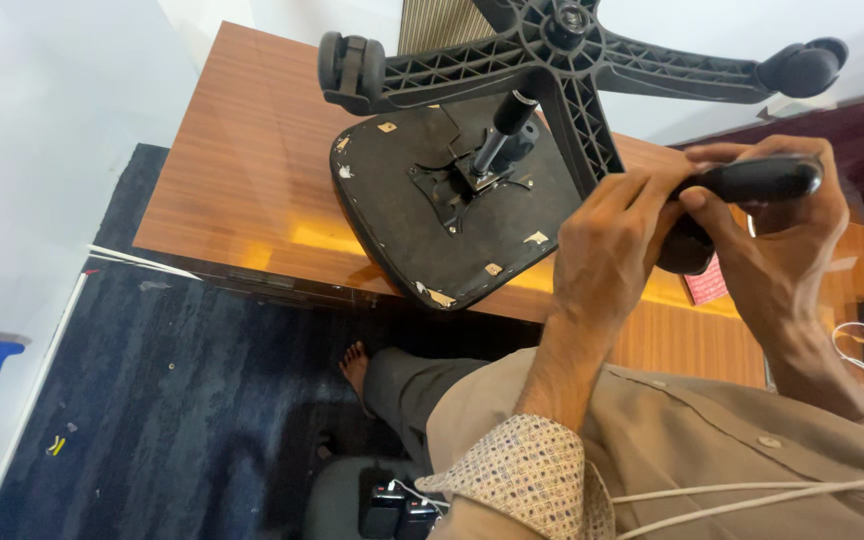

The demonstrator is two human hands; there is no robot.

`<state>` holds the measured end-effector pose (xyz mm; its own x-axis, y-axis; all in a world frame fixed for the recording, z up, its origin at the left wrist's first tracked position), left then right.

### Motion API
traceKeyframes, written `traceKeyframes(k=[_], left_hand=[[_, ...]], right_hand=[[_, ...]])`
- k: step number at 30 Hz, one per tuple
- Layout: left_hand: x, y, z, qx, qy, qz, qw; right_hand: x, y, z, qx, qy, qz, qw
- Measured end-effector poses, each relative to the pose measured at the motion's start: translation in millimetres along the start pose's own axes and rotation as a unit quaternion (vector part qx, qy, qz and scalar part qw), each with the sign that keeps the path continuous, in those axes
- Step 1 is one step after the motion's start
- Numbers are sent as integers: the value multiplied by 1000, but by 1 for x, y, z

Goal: The person sits on the floor with an office chair seat on their lap and uses a screwdriver to remove screws from the metal seat plate. They then align the five-star base with casters and press it onto the gas cylinder, continuing to work on the seat plate with the screwdriver.

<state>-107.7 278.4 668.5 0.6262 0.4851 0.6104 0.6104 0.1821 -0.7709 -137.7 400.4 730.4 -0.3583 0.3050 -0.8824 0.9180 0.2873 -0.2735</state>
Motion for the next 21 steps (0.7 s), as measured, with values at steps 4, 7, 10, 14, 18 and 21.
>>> traceKeyframes(k=[4,7,10,14,18,21], left_hand=[[-3,1,7,-7,-6,17,1000],[-3,-2,8,-27,-27,28,999],[2,-4,-2,28,-41,48,998],[5,-4,-8,34,-37,19,999],[6,-4,-5,-8,-91,35,995],[7,2,-2,-14,-99,39,994]], right_hand=[[-11,1,2,20,24,27,999],[-15,1,2,20,26,24,999],[-11,5,-2,16,20,-7,1000],[5,10,-11,33,84,-14,996],[13,9,-14,25,83,3,996],[7,8,-14,24,49,-1,999]])
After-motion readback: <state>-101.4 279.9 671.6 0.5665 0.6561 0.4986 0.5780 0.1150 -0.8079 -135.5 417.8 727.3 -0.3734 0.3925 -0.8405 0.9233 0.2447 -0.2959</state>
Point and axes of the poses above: each hand's wrist, its own y-axis away from the middle knuckle, its own z-axis out of the palm, x = y × z, the point moved 5 cm from there along -y, towards the middle knuckle, and after that the axes turned 15 degrees about z, right-handed, at the moved point
